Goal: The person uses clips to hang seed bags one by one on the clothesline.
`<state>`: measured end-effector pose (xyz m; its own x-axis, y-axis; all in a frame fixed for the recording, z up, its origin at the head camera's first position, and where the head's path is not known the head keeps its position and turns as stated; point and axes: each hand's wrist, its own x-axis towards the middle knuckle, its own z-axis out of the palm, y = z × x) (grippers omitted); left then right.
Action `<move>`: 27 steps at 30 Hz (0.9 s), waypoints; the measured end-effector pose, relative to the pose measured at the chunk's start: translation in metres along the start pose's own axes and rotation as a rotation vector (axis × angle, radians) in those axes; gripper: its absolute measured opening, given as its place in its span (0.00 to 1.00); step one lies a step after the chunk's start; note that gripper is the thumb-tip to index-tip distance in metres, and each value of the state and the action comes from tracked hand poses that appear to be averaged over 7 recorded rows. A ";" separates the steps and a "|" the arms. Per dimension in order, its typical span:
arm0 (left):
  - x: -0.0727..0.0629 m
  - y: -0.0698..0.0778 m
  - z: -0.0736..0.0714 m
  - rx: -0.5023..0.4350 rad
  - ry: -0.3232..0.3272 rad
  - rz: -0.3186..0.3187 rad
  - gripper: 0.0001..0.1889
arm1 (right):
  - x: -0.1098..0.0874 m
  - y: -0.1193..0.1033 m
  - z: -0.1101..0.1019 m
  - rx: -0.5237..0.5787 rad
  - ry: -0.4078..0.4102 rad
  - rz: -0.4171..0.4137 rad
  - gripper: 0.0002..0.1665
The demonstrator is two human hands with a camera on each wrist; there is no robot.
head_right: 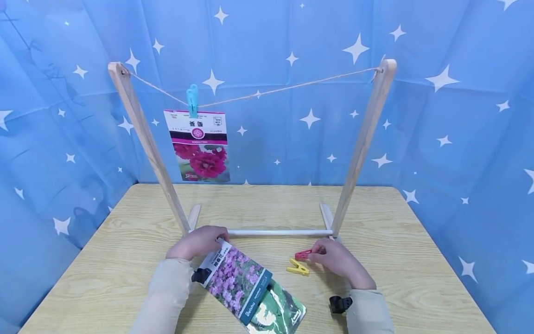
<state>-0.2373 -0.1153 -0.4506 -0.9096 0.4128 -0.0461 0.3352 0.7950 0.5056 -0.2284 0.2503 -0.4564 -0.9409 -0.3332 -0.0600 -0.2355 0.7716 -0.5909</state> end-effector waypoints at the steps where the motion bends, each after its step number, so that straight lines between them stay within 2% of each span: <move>1: 0.000 -0.001 -0.001 -0.001 0.001 -0.002 0.10 | 0.000 0.000 0.000 -0.002 0.005 0.013 0.10; 5: -0.001 -0.003 -0.003 -0.008 0.009 -0.002 0.11 | 0.000 -0.002 0.000 -0.005 0.025 0.040 0.10; 15: -0.005 -0.006 -0.007 -0.028 0.077 0.018 0.17 | -0.001 0.001 -0.001 -0.016 0.022 -0.004 0.12; 22: -0.009 -0.006 -0.011 0.000 0.093 0.009 0.17 | -0.002 0.000 -0.001 -0.025 0.032 -0.015 0.12; 27: -0.012 -0.007 -0.016 -0.012 0.102 0.009 0.15 | -0.002 -0.002 -0.001 -0.003 0.032 -0.002 0.10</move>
<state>-0.2325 -0.1330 -0.4399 -0.9272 0.3717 0.0464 0.3409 0.7860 0.5157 -0.2261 0.2502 -0.4548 -0.9478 -0.3170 -0.0331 -0.2379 0.7726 -0.5887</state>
